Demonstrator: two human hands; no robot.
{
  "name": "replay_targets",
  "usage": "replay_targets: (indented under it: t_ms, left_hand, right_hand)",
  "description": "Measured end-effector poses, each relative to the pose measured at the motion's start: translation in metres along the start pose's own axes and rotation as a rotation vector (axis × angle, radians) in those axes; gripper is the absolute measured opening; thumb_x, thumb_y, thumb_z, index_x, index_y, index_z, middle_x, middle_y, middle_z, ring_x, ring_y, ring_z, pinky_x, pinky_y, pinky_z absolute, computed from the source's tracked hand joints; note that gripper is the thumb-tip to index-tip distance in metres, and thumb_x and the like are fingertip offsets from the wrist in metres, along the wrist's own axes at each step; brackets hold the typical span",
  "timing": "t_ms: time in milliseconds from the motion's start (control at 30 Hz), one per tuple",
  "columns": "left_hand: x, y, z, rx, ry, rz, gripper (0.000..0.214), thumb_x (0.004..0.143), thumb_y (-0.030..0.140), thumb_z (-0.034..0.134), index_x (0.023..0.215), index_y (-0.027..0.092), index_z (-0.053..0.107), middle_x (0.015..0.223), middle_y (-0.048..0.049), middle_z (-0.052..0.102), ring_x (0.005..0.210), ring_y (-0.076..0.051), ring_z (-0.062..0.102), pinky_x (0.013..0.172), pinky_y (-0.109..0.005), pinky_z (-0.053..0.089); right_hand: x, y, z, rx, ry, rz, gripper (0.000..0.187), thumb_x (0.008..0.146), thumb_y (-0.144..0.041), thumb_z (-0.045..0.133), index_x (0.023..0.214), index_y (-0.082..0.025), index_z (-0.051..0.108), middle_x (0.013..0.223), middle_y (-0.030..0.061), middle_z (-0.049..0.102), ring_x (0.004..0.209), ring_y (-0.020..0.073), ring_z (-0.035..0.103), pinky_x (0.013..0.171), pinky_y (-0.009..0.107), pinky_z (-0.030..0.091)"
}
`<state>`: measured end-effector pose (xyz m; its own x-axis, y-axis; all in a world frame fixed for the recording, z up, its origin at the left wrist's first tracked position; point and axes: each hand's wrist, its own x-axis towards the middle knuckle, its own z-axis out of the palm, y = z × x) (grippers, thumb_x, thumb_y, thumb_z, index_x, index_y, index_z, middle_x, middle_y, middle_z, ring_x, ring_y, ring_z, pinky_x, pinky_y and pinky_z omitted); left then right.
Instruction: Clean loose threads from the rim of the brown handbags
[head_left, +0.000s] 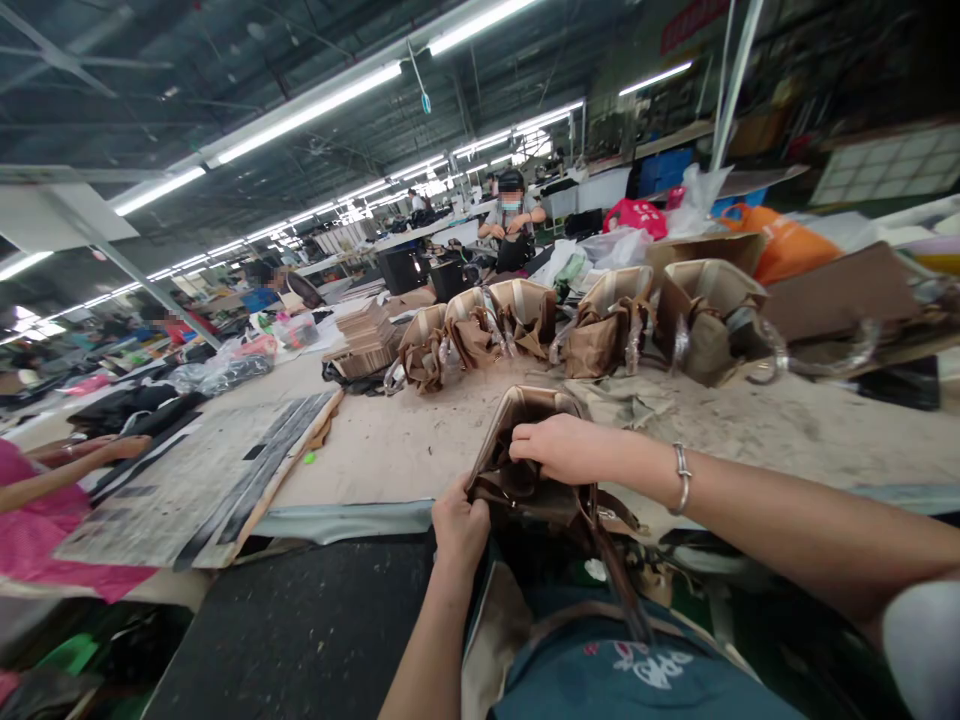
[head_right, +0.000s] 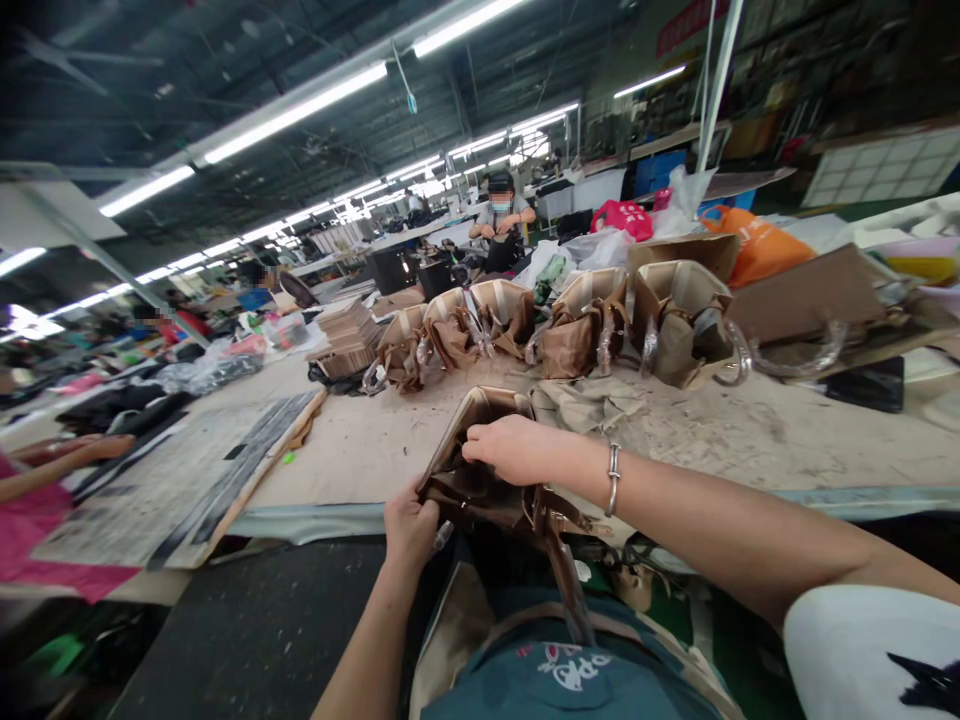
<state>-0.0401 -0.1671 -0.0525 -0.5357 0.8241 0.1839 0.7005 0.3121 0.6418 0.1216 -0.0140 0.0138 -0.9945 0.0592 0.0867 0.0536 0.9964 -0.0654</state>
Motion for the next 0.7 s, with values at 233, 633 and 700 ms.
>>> replay_targets:
  t_ms: [233, 633, 700]
  left_hand:
    - [-0.007, -0.001, -0.004, -0.025, 0.036, -0.051, 0.039, 0.064, 0.01, 0.043, 0.094, 0.019, 0.067, 0.054, 0.0026, 0.057, 0.05, -0.012, 0.049, 0.055, -0.022, 0.037]
    - [-0.004, -0.002, -0.003, 0.03, 0.021, -0.028, 0.038, 0.066, 0.012, 0.044, 0.096, 0.019, 0.065, 0.065, -0.0002, 0.063, 0.059, -0.014, 0.055, 0.06, -0.023, 0.041]
    - [-0.004, -0.002, -0.004, 0.041, 0.001, -0.013, 0.039, 0.066, 0.011, 0.045, 0.098, 0.019, 0.064, 0.071, -0.0014, 0.066, 0.065, -0.015, 0.058, 0.064, -0.024, 0.043]
  right_hand:
    - [0.013, -0.021, -0.004, -0.027, -0.094, 0.025, 0.035, 0.068, -0.037, 0.068, 0.095, -0.016, 0.06, 0.091, 0.0062, 0.054, 0.071, 0.0171, 0.055, 0.057, 0.025, 0.037]
    - [0.024, -0.034, 0.014, -0.082, -0.086, -0.006, 0.014, 0.074, -0.02, 0.055, 0.086, -0.017, 0.063, 0.083, 0.0068, 0.052, 0.065, 0.0153, 0.053, 0.055, 0.025, 0.036]
    - [0.025, -0.033, 0.016, -0.113, -0.073, -0.006, 0.01, 0.075, -0.017, 0.054, 0.077, -0.016, 0.064, 0.084, 0.008, 0.052, 0.069, 0.0167, 0.053, 0.056, 0.026, 0.036]
